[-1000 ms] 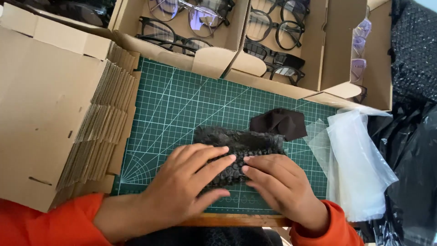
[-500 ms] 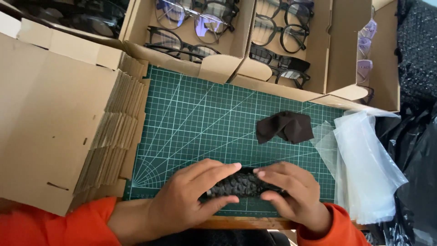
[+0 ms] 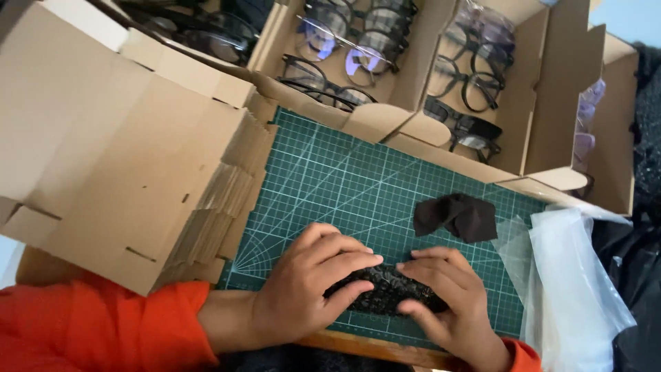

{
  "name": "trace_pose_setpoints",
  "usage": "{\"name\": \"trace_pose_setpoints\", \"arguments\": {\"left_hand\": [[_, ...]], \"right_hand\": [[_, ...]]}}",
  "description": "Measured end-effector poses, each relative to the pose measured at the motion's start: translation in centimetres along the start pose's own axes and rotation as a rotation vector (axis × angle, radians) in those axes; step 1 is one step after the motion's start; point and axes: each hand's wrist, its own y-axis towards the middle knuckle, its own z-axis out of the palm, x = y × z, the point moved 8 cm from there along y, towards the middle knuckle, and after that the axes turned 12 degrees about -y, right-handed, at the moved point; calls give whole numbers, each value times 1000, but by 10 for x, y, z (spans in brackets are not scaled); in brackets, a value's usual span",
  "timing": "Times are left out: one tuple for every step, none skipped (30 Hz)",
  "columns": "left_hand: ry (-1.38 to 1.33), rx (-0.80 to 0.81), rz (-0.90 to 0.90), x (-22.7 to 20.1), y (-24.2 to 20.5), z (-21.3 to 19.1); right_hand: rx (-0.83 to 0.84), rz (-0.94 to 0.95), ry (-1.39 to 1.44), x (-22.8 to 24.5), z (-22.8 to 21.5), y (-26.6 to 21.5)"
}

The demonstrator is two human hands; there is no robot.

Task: The person cleans a pair of eyeglasses using a black cloth, wiping the lenses and frame. They then place the glasses into a small plastic bag, wrap the bag in bubble wrap, and place it into a small cardboard box.

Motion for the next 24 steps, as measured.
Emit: {"name": "trace_pose_setpoints", "arguments": {"left_hand": [[-3,5,-9,1,-1,0],[-9,11,-21,2,-1,0],[-5,4,-21,1,-2,0],[-22,0,-10,-2,-2,-1],[-40,-4,2,-4,-2,-1],[-39,-9,2,-4,-4,-1],[-38,-14,-5,-3,-6,-1],[-37,-18,-15,-3,-9,-1],[-37,-21,-19,-2,-9,-1],[-45,-35,-19,-1,-9,-2],[-53,-48,-20,-1,-9,-4],[-47,-50,-18,-2,-9,-5],[-76,-48,1,-5,-9,-5],[-111,-43,23,-7,-7,-5],[-109,-41,30,-7,-7,-4],[-136,-59,20,-6,-6,-5],[-163,-76,10,-5,-6,-6],[-165,-74,14,-6,-4,-5],[-177,-88,9,-6,-2,-6],[-185,-102,6,-5,-1,-7],[-184,-99,11,-5,0,-6],[-210,-103,-22,-1,-1,-5],[-236,-108,-55,3,-2,-4],[-234,-103,-59,4,0,-5]], "right_hand": [[12,6,-25,1,1,1],[27,14,-51,2,3,1],[29,7,-49,3,4,1],[47,20,-54,2,5,0],[66,34,-60,1,6,-1],[68,29,-61,2,7,0],[57,19,-62,3,7,0],[48,11,-61,5,7,-1],[51,8,-59,6,7,-2],[59,22,-55,5,7,-1],[66,35,-51,5,7,-1],[63,29,-49,6,7,-1],[62,34,-38,6,7,0],[59,43,-31,6,6,0],[53,42,-35,5,5,-1],[64,67,-22,2,6,-2],[75,92,-9,0,7,-3],[73,94,-13,-1,6,-3],[72,91,2,-2,6,-3],[67,86,18,-2,6,-3],[62,86,15,-3,5,-2],[49,99,37,-3,5,-2],[36,112,60,-4,5,-2],[35,116,64,-5,4,-1]]}}
